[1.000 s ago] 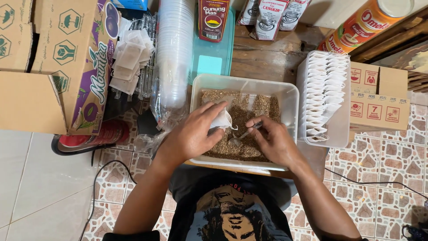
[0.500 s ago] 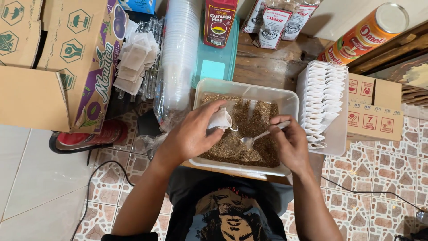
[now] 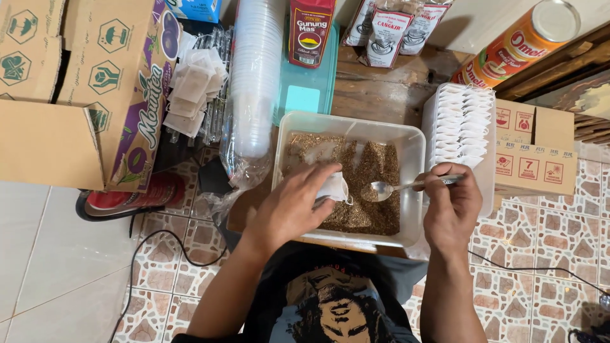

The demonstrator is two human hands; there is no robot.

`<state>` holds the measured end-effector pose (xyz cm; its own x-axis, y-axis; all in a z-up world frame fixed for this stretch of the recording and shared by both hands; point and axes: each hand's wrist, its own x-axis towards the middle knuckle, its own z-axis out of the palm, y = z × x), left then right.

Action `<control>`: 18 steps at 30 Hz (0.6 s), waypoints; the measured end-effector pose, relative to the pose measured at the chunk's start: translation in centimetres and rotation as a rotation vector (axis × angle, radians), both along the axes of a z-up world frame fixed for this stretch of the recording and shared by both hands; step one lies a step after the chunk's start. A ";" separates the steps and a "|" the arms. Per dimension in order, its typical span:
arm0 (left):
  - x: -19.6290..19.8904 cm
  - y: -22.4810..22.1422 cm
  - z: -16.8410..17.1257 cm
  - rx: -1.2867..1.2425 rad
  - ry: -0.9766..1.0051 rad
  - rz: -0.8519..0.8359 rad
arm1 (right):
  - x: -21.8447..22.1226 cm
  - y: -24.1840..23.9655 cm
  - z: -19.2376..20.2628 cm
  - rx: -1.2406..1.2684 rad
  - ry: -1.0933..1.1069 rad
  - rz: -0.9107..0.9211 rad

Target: Manually filling small tea bags with loose tea leaves using a spoon from a bulk container.

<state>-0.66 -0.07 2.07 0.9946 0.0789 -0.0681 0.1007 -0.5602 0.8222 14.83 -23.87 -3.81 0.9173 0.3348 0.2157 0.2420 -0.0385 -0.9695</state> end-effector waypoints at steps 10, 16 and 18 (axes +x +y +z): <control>0.5 -0.7 -1.1 0.037 -0.018 -0.031 | -1.3 1.5 0.6 -0.010 -0.035 0.009; 0.6 -0.9 -1.8 -0.035 -0.041 -0.032 | -1.5 1.6 1.0 -0.055 -0.046 0.021; 0.8 -1.1 -2.3 0.019 -0.052 -0.038 | -1.6 1.8 1.4 -0.055 -0.109 0.076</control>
<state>0.17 -1.15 -0.21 0.9990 0.0415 -0.0153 0.0365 -0.5783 0.8150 13.21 -22.11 -2.44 0.8608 0.4168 0.2922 0.3503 -0.0686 -0.9341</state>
